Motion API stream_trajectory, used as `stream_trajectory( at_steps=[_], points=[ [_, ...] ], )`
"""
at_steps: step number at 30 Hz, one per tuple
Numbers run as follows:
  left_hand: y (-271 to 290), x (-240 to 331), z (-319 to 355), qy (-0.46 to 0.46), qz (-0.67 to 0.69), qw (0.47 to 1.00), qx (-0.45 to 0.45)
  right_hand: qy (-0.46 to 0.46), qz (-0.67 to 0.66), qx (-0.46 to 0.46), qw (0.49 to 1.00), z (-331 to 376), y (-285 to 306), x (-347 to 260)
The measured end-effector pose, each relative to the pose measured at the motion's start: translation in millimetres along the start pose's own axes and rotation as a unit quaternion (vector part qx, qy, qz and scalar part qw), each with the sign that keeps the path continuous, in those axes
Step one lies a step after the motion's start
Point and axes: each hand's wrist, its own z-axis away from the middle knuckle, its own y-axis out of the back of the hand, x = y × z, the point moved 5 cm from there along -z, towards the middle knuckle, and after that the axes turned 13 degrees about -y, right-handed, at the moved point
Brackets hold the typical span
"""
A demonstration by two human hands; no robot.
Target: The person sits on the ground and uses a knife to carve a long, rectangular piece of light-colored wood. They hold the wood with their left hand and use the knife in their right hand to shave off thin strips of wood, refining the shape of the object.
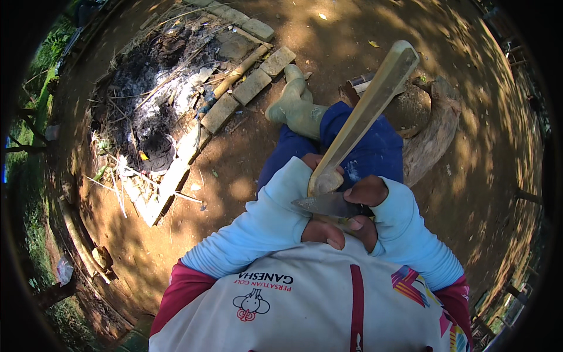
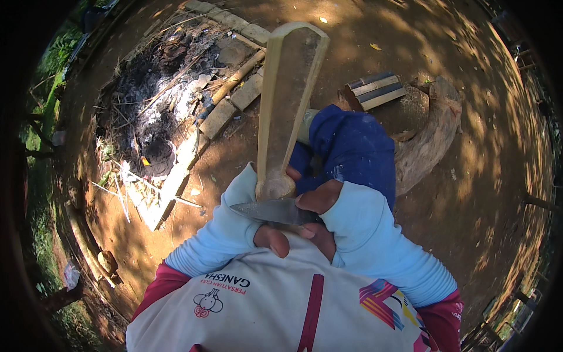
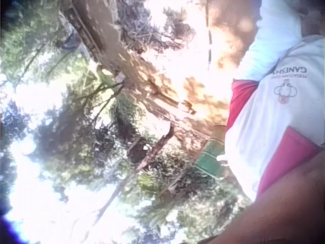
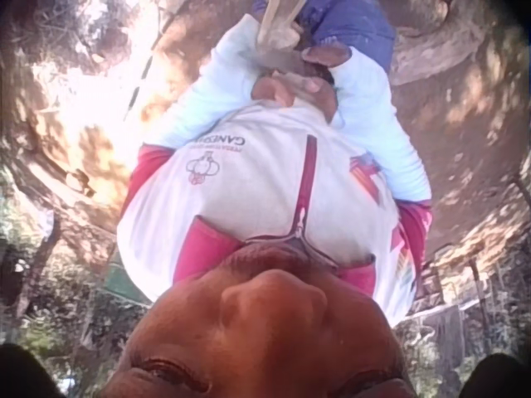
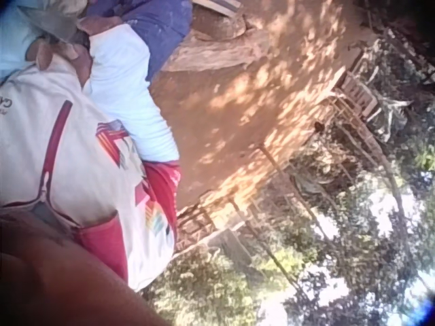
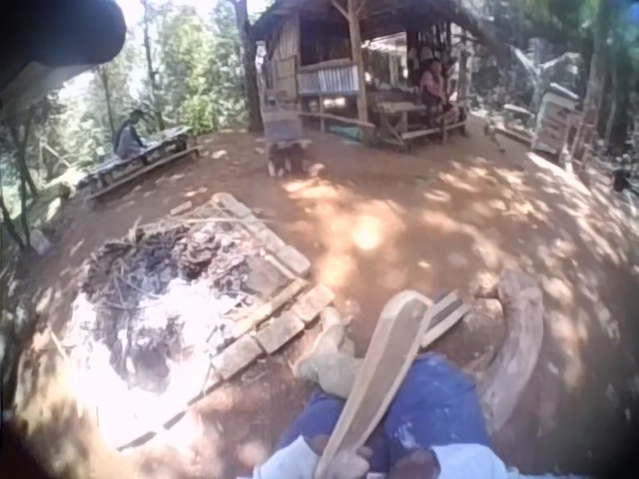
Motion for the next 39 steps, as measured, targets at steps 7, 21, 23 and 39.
stream_trajectory(
  at_steps=[7,21,23,39],
  points=[
    [-7,-1,5,0.012,0.083,0.996,-0.013,0.02,0.046,0.003,0.999,1,0,-5],
    [-7,-8,7,-0.022,-0.03,0.997,-0.071,0.009,0.026,-0.016,1.0,9,-1,-6],
    [-7,-6,6,-0.025,-0.033,0.996,-0.073,0.012,0.022,-0.015,1.0,10,-1,-4],
    [-6,-16,9,0.0,-0.023,0.993,-0.115,0.009,-0.003,-0.021,1.0,18,-7,2]
  ],
)
